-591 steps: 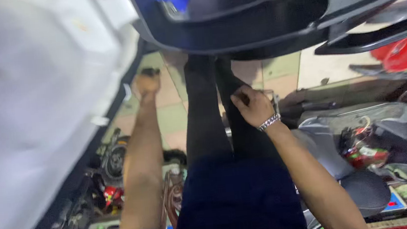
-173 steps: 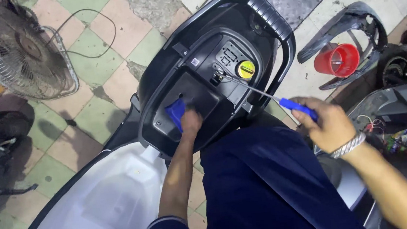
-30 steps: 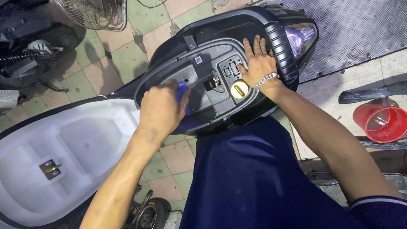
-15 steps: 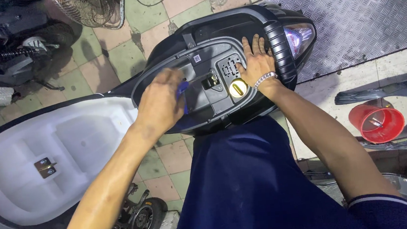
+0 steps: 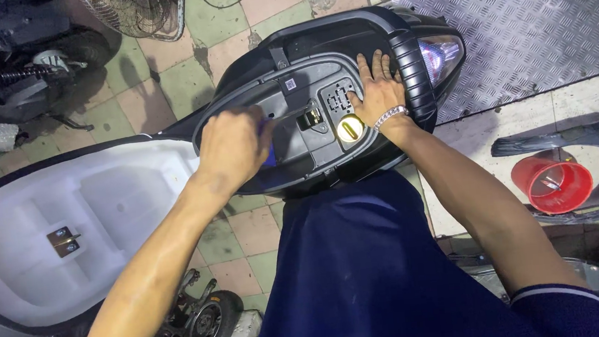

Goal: Disassembling the under-seat storage area of a scooter using a screwdriver to remove internal components

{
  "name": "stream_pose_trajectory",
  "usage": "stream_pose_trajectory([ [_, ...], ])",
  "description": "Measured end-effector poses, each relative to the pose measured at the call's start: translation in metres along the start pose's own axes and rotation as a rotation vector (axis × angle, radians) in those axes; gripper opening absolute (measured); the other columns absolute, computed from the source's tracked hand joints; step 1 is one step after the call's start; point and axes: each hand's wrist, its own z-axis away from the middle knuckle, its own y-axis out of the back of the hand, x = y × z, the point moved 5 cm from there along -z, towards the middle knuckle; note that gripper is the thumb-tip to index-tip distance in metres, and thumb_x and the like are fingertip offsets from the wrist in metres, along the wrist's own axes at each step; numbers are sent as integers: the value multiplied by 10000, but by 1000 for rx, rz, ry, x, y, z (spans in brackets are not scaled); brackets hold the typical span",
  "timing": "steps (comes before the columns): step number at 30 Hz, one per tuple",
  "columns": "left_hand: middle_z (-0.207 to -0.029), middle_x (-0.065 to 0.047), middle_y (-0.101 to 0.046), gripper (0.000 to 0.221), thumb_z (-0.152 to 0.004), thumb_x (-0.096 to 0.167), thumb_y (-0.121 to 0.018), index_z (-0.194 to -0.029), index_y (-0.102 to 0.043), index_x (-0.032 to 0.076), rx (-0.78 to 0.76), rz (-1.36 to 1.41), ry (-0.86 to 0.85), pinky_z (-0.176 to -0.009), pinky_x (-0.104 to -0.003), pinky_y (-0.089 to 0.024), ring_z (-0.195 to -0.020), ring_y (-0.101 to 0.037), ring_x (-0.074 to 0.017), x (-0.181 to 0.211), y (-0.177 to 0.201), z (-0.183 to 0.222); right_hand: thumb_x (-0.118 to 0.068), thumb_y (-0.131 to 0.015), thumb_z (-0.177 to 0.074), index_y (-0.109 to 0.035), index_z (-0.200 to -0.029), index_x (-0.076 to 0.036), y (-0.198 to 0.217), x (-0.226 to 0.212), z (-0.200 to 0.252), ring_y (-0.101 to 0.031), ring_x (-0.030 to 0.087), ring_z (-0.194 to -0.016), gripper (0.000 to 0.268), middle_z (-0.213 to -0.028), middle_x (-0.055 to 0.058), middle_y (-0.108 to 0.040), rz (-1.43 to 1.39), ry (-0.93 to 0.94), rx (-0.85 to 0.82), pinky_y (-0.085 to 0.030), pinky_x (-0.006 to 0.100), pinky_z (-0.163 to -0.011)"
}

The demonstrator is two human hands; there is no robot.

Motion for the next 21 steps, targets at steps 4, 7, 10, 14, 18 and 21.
stream_pose_trajectory([
  [4, -922, -26, -726, 119, -800, 106, -688, -850, -780, 163, 185, -13, -350, -713, -366, -616, -879, -731, -296, 34, 25, 6, -448, -629, -948, -263, -1630, -112, -2, 1, 0, -288, 427, -1521, 843, -1626, 298, -285, 5, 4, 12, -298, 641, -1161],
  [7, -1183, -275, -665, 412, -901, 248, -732, -1251, -624, 61, -91, 75, 23, -773, -609, -615, -935, -703, -528, 19, 18, -5, -445, -637, -947, -280, -1627, -108, -5, 2, 1, -287, 429, -1520, 839, -1621, 301, -300, -5, 6, 19, -282, 645, -1162],
  [10, -786, -219, -736, 342, -888, 366, -682, -875, -766, 35, -212, -11, 238, -625, -538, -618, -791, -733, -477, -15, -12, -17, -449, -638, -951, -289, -1625, -112, -4, 2, 0, -292, 420, -1520, 831, -1621, 293, -307, 3, 5, 33, -285, 642, -1163],
  [14, -784, -95, -740, 118, -837, 164, -681, -858, -797, 153, 22, -351, -394, -711, -423, -589, -815, -719, -314, 22, 19, -7, -456, -632, -954, -276, -1629, -120, -4, 3, -1, -290, 423, -1521, 834, -1622, 290, -306, -6, 8, 36, -272, 645, -1167],
  [18, -890, -237, -762, 435, -892, 362, -734, -1192, -665, 55, -305, -246, -83, -744, -580, -622, -866, -755, -444, 27, 33, -11, -454, -632, -960, -286, -1623, -109, 2, 0, 1, -289, 421, -1521, 823, -1619, 294, -312, -15, 5, 32, -263, 641, -1171],
  [21, -815, -226, -745, 335, -828, 327, -719, -892, -771, 3, -316, 4, 251, -673, -596, -599, -861, -739, -464, -10, -11, -23, -464, -631, -956, -284, -1622, -115, 0, 1, 2, -290, 412, -1523, 827, -1623, 284, -311, -10, 1, 30, -254, 639, -1176],
])
